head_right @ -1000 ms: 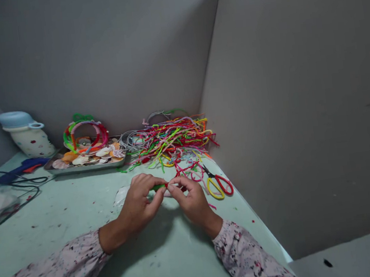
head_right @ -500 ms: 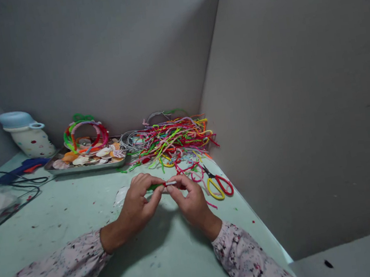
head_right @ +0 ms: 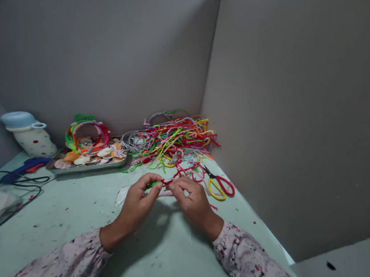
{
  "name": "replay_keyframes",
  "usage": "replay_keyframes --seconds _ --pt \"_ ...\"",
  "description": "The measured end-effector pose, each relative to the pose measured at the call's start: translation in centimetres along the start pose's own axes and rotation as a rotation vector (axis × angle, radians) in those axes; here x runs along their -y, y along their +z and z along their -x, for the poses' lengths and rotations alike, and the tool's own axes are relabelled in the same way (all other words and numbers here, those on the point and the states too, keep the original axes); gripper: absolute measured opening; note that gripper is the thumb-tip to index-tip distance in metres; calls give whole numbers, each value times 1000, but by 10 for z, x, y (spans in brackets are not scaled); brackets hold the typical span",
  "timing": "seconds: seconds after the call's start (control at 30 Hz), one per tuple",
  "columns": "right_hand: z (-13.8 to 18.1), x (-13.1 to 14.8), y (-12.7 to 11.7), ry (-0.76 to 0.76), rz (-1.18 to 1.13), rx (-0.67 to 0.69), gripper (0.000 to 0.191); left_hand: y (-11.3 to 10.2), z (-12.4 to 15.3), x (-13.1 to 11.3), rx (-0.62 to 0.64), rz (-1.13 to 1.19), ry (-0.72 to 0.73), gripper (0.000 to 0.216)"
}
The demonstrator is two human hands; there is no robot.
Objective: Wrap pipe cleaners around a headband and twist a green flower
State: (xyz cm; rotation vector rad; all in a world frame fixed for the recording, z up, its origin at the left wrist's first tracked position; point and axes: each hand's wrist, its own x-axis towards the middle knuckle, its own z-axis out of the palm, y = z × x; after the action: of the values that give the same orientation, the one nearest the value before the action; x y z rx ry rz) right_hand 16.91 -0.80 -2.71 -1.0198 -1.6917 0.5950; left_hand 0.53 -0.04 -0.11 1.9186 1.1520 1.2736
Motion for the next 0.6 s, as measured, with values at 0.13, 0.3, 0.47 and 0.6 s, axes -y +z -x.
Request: replay_keyframes --seconds 0.13,0.3,0.47,0.6 --pt "-1 -4 0 101 23 -67 21 0 0 1 8 39 -54 12" --pt "-3 -5 0 268 -164 -14 35 -1 0 -2 33 101 -49 12" --pt "-2 -4 1 293 -467 62 45 -1 -1 -2 37 88 -68 13" --pt "-2 -4 1 226 -399 -70 28 1 -1 2 35 96 -119 13"
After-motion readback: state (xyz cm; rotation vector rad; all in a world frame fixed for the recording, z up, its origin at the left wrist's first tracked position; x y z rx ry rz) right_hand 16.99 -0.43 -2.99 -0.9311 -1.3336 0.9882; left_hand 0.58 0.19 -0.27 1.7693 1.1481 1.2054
